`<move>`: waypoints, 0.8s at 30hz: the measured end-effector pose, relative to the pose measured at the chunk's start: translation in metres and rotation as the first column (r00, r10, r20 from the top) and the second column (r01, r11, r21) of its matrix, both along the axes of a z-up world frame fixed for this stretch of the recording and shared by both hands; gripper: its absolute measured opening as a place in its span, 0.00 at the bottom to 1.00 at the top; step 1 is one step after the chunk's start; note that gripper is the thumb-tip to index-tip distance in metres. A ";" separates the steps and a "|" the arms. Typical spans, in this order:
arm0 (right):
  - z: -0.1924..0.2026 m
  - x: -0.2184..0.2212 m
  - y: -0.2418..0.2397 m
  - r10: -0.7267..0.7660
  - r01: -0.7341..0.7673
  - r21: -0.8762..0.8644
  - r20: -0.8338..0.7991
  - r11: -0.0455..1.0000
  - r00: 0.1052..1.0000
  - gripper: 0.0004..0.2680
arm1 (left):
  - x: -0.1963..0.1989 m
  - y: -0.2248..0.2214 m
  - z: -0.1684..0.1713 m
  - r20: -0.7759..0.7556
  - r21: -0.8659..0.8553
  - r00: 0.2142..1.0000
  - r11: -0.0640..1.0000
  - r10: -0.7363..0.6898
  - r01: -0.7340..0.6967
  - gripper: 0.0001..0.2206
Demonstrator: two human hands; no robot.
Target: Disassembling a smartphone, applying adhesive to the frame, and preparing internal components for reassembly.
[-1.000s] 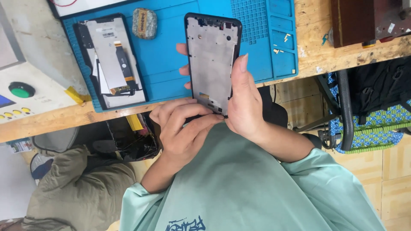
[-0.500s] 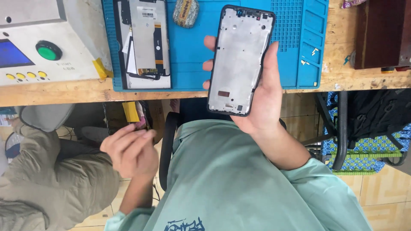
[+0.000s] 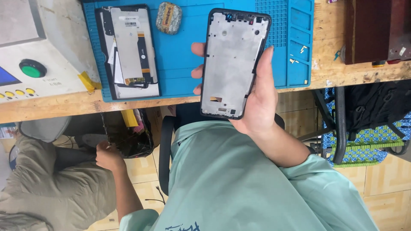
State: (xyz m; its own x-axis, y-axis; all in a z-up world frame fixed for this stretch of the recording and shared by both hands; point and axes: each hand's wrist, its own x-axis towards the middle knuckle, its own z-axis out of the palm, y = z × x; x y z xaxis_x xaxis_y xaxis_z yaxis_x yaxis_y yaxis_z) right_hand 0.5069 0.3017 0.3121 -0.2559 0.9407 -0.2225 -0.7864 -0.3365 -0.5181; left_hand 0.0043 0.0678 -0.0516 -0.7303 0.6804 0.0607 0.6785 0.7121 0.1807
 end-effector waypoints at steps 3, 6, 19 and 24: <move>0.001 0.003 -0.001 0.009 -0.008 -0.008 0.027 1.000 1.000 0.36 | 0.008 0.014 -0.007 -0.145 -0.187 0.989 0.981 0.019 -0.046 0.12; 0.000 0.002 -0.001 0.000 0.001 -0.022 0.040 1.000 0.999 0.36 | 0.056 0.054 0.048 -0.298 -0.064 0.950 0.995 -0.092 0.076 0.05; -0.011 -0.011 -0.015 0.197 -0.173 -0.224 0.089 0.959 0.976 0.32 | 0.273 0.113 0.291 -0.094 0.703 0.648 0.410 -0.756 0.581 0.09; -0.024 0.019 -0.033 0.005 0.016 -0.179 0.114 0.984 0.994 0.33 | 0.342 0.151 0.302 0.133 0.774 0.411 0.354 -0.902 0.526 0.16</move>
